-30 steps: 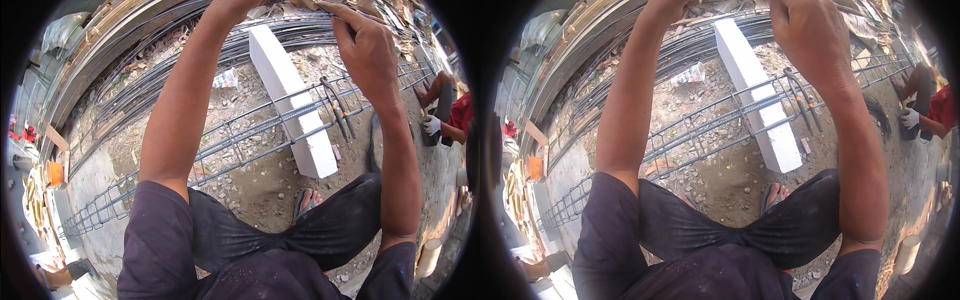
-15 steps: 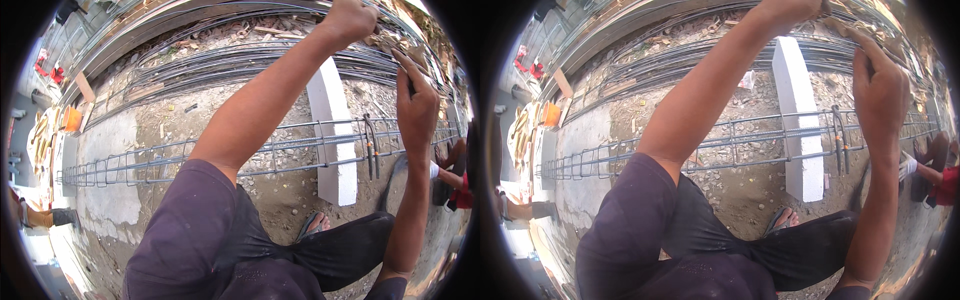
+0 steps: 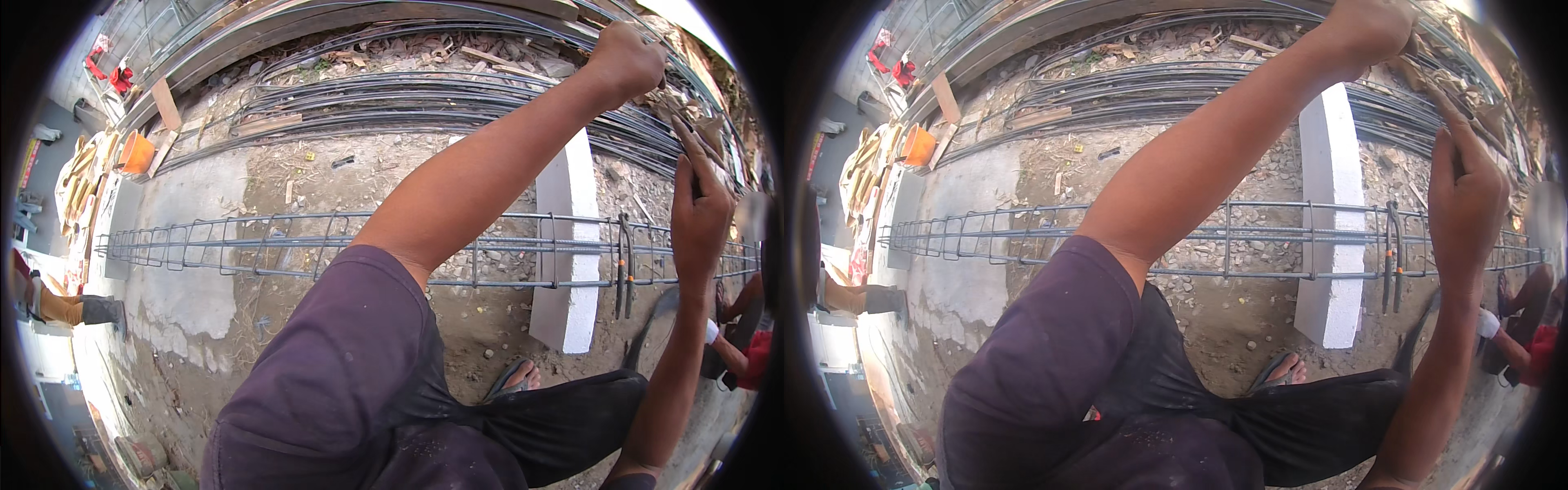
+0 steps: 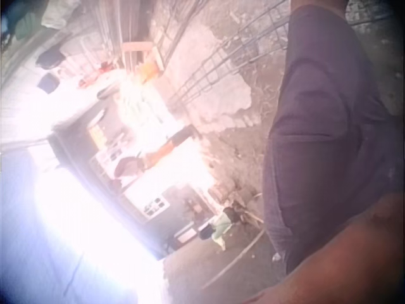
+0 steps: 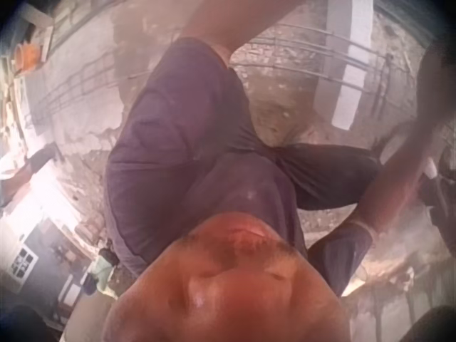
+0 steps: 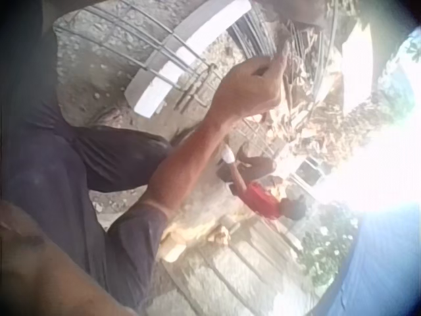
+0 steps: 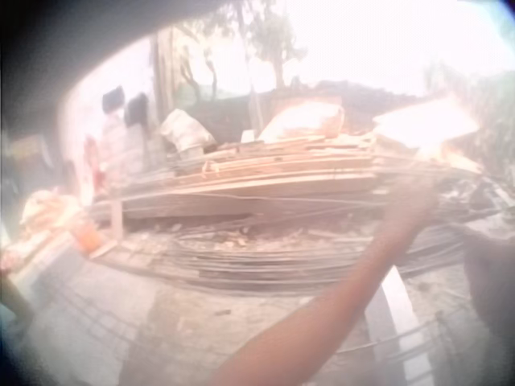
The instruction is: The person sits on the ground and uses pliers to twist wire ties around the intersections of a rebar cage. They repeatedly pick up wire ties, wrap them around the rebar grid, and twist them tight to secure the structure.
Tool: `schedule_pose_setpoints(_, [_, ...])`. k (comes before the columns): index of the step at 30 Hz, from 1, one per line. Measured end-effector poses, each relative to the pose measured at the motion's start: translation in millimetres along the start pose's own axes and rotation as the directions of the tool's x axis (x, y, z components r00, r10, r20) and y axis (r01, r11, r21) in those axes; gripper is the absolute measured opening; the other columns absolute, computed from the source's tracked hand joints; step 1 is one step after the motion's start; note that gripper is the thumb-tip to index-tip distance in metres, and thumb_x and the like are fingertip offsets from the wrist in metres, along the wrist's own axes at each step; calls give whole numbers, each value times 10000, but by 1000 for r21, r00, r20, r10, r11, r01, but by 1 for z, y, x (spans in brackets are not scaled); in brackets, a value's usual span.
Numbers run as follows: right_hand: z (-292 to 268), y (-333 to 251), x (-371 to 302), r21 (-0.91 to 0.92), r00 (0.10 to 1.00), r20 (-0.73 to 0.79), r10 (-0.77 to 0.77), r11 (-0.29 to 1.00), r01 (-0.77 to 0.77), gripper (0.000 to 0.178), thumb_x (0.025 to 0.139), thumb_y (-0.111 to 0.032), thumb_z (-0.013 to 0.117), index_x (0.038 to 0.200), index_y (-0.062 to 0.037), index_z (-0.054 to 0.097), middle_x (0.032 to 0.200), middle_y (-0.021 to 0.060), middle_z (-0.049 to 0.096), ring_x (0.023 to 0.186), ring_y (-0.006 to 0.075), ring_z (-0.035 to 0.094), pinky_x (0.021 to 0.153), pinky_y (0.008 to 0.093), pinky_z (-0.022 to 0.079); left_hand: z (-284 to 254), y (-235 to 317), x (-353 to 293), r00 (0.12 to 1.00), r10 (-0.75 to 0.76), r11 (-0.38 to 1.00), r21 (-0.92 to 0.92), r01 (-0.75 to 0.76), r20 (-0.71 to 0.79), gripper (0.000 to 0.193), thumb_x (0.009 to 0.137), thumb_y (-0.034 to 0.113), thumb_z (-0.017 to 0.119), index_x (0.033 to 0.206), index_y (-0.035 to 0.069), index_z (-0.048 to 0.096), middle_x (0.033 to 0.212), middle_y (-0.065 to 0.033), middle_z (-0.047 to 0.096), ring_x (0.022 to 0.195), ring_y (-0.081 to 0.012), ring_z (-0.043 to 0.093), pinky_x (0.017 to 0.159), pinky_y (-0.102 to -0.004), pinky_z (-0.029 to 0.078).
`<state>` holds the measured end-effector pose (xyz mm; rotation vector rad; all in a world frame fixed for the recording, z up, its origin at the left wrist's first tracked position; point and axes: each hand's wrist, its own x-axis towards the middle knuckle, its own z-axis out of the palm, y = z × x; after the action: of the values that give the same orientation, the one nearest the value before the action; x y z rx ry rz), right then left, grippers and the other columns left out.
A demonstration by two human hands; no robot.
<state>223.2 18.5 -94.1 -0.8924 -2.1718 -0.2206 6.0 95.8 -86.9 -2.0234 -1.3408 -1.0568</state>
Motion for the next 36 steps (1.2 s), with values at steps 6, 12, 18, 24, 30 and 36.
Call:
schedule_pose_setpoints(6, [-7,-6,3,77,999,-46,-10,997,13,370,1043,-98,644,1387,-202,731,641,31,591,547,61,437,530,292,373,-5,-4,0,1000,18,1000,-2,-18,1,159,918,116,634,960,2,736,881,-237,736,876,-371,742,817,-483,579])
schedule_pose_setpoints(12, [-3,-11,4,50,993,-72,-90,994,93,339,1044,-145,644,1364,-177,748,651,-13,569,559,48,380,517,291,339,-5,-11,-3,997,28,1000,-1,-28,-71,151,911,106,632,947,0,734,869,-246,733,882,-386,742,832,-496,574])
schedule_pose_setpoints(18, [-9,-18,1,58,987,-142,-79,994,88,309,948,-51,586,1212,6,737,1095,250,750,1037,410,715,908,462,538,-12,1,4,999,37,999,-1,-37,-28,214,921,185,639,962,9,752,886,-237,741,872,-403,731,825,-500,569])
schedule_pose_setpoints(24, [-7,20,-13,31,947,307,94,994,-109,340,954,-118,615,1242,-133,795,657,155,660,524,234,566,607,400,484,-13,5,-52,588,-330,651,-273,709,739,403,1009,380,632,1017,9,789,730,-115,699,649,-206,649,627,-355,506])
schedule_pose_setpoints(30, [32,-8,-88,146,479,870,-118,989,-22,372,879,-93,579,1159,-111,824,838,215,759,785,376,742,818,469,600,15,-39,-173,165,-255,601,23,799,953,712,944,704,671,1057,13,801,779,-65,717,659,-153,655,573,-313,509])
schedule_pose_setpoints(36, [50,-31,-66,187,352,917,-186,982,33,342,853,-94,607,1104,-113,838,923,220,768,874,375,756,866,468,606,33,-26,-236,-119,-160,429,178,886,980,869,886,817,640,1134,-2,787,937,-115,748,831,-214,732,757,-373,607])
